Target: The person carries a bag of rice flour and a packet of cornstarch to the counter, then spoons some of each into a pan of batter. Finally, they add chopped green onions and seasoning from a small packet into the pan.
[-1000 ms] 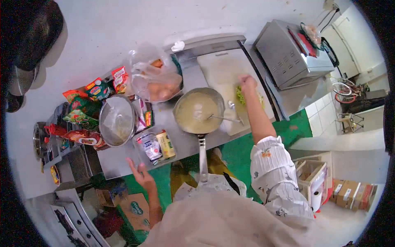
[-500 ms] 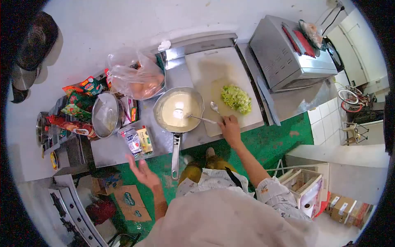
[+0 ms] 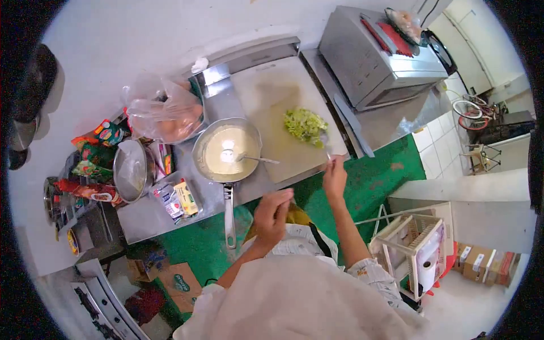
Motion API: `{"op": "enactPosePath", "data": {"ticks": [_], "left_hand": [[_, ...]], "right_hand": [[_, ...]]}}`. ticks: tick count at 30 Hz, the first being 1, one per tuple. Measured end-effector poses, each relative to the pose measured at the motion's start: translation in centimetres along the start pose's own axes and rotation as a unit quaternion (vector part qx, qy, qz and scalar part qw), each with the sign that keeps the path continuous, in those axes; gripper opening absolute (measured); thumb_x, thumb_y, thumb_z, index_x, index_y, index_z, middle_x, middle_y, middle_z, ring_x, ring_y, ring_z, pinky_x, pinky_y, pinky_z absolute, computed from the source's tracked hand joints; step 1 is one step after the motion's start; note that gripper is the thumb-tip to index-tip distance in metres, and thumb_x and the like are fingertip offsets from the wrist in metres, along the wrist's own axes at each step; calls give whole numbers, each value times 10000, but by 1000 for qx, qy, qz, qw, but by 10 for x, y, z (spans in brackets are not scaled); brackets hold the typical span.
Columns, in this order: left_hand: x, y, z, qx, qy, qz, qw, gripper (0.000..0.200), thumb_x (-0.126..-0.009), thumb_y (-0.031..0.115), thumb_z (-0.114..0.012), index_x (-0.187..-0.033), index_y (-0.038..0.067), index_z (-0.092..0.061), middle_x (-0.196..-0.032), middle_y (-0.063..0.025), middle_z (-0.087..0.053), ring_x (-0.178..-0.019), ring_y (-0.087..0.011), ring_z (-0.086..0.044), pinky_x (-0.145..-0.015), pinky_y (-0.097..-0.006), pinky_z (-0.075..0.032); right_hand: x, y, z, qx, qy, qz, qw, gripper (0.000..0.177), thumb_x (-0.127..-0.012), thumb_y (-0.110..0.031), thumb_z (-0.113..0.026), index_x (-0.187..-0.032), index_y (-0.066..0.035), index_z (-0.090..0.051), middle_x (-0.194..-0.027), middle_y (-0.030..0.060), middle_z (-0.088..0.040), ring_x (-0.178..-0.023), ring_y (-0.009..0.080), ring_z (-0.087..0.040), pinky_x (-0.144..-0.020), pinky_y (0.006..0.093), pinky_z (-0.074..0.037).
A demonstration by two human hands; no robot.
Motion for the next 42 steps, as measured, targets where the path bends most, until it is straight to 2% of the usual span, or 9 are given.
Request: {"op": "enactPosePath", "data": {"ticks": [3, 6, 9, 18, 24, 26, 30, 32, 42], "left_hand": [[-12, -14, -50, 33, -110, 77, 990, 235, -871, 59, -524, -1091, -10, -567, -1149, -176, -576, -1051, -291, -563, -890, -368, -443], [-21, -48, -98, 97, -105, 219, 965, 338, -867, 40, -494, -1200, -20, -487, -1232, -192, -512, -1132, -316, -509, -933, -350, -421], [-32, -92, -135, 81, -59, 293, 951, 449, -859, 15, -453, -1302, -12, -381, -1344, -207, -404, -1229, -322, -424, -979, -340, -386], [-66, -119, -176, -27, 27, 222, 974, 573, -844, 24, -413, -1400, 24, -276, -1420, -182, -336, -1313, -320, -324, -1091, -357, -240], [-72, -117, -182, -11, 22, 257, 966, 612, -807, -53, -387, -1404, 31, -277, -1462, -159, -270, -1346, -283, -273, -1068, -332, -269], [-70, -119, -184, -20, 20, 252, 967, 624, -798, -55, -386, -1406, 30, -271, -1462, -160, -268, -1348, -283, -268, -1077, -331, -255], [-72, -117, -186, -24, 17, 256, 966, 653, -774, -65, -383, -1408, 32, -265, -1456, -162, -277, -1346, -290, -266, -1097, -334, -220], [-72, -116, -186, -19, 24, 258, 966, 656, -772, -63, -386, -1409, 34, -264, -1455, -161, -280, -1344, -290, -270, -1093, -335, -229], [-69, -117, -179, -25, 53, 260, 964, 656, -780, -57, -412, -1412, 51, -278, -1441, -149, -325, -1260, -274, -409, -1012, -311, -325]], "right_hand": [[-19, 32, 13, 26, 64, -4, 998, 201, -914, -186, -468, -1048, -38, -490, -808, 231, -605, -752, 450, -574, -641, 511, -445], [-27, 37, 19, 122, 108, 49, 985, 145, -936, -160, -438, -1001, -40, -489, -708, 169, -583, -636, 349, -592, -591, 432, -448], [-31, 59, 14, 83, 77, 77, 991, 160, -937, -155, -429, -1029, -43, -496, -679, 160, -580, -617, 343, -591, -569, 434, -445], [-28, 64, -11, -22, -38, -1, 999, 259, -922, -121, -459, -1166, -55, -517, -654, 134, -594, -576, 251, -599, -555, 364, -462], [-39, 58, -19, -132, -107, -52, 984, 267, -911, -102, -472, -1162, -22, -516, -666, 85, -582, -575, 168, -557, -573, 316, -457], [-41, 70, -30, -100, -64, 40, 992, 265, -909, -88, -475, -1156, 1, -514, -683, 70, -573, -579, 126, -536, -559, 294, -451], [-47, 64, -25, -114, -74, 30, 990, 253, -914, -73, -464, -1149, 3, -520, -679, 57, -556, -565, 105, -519, -518, 271, -433], [-47, 55, -18, -256, -149, -140, 945, 249, -920, -61, -450, -1154, -12, -522, -648, 29, -520, -540, 82, -482, -482, 236, -406], [-50, 51, -2, -322, -154, -173, 918, 263, -922, -49, -442, -1173, -20, -511, -663, -3, -508, -508, 55, -440, -441, 195, -359]]}}
Point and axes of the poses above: each hand's wrist, its own x-axis away from the middle knuckle, its own z-axis out of the back of the hand, y = z × x, the point moved 2 cm from there along -x, towards the middle knuckle
